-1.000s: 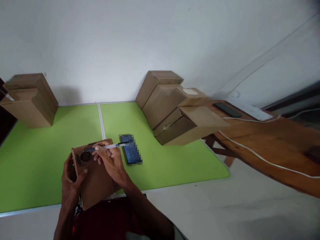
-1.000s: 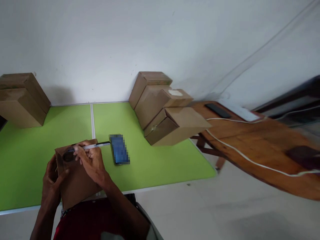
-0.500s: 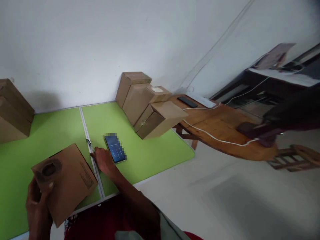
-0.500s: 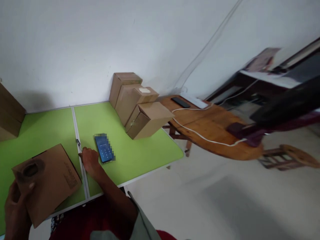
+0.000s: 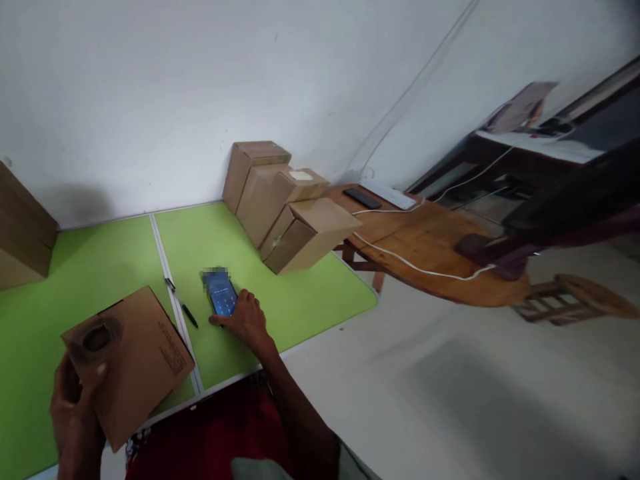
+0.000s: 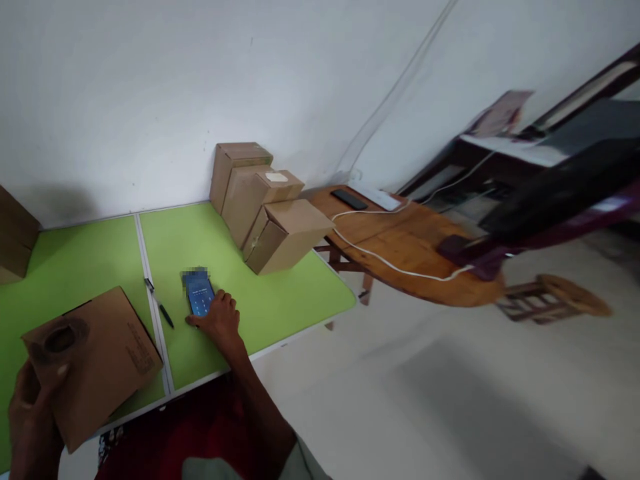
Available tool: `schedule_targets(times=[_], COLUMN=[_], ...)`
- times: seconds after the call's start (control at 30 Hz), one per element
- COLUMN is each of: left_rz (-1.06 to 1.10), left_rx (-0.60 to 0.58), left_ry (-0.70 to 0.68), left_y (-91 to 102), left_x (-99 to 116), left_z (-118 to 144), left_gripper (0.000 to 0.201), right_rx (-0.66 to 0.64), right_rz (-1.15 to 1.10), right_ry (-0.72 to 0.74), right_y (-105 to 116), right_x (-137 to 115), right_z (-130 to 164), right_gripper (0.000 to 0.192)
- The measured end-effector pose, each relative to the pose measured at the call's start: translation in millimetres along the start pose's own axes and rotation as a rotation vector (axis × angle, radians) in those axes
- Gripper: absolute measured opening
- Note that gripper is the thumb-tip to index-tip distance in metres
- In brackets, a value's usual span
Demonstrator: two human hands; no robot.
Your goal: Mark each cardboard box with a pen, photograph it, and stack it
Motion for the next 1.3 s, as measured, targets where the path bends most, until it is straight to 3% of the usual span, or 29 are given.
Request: schedule_targets(times=[0.2, 0.33, 0.47, 0.57, 0.67, 0.87, 1.0, 1.13, 1.2, 1.3], left_rz=[0.034, 0.013, 0.046, 0.056, 0.039, 0.066, 0.061, 0.076, 0.066, 0.038], left_rx=[0.002, -0.007, -0.033, -0.092, -0.159, -0.224, -0.193, -0.132, -0.077, -0.027], left_ry=[0.002, -0.016, -0.021, -0.046, -0.108, -0.173, -0.126, -0.054, -0.054, -0.048], left_y=[4.4, 3.2, -9.3, -23.4, -33.1, -34.9, -31.6, -18.2, -6.5, 6.1], left_x=[-5, -7, -5, 1, 6, 1, -2, -5, -4, -3], left_z=[3, 0, 0, 4, 10, 17, 15, 11, 10, 8], left_gripper=[0.105, 0.098, 0.102, 0.107, 0.107, 0.118, 0.105, 0.106, 0.104, 0.101], right_rx=[-0.170, -0.367, -0.750, -0.964, -1.045, -0.916, -0.901, -0.867, -0.721, -0.345], right_rz=[-0.363, -0.731, -1.210, -1.284, -1.269, -1.169, -1.209, -1.246, -1.180, -0.929], right_ry=[0.135, 0.285, 0.429, 0.476, 0.501, 0.571, 0.552, 0.543, 0.549, 0.532], right_y=[-7, -21, -46, -67, -87, -107, -105, -91, -76, -45], right_x=[10, -2, -51, -96, -126, -131, -127, -118, -101, -61], right_z=[1, 37, 90, 123, 140, 137, 133, 115, 91, 48], right_gripper=[0.035, 0.054, 0.068, 0.070, 0.071, 0.065, 0.064, 0.066, 0.063, 0.054])
Point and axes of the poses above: each hand's wrist, its own z-axis away from the middle knuckle, its own y-axis out of the back of the hand, x = y × z, the point moved 10 cm from there along -z, towards the middle knuckle, and after that the axes turned 13 degrees about -x, right-handed, at the moved point
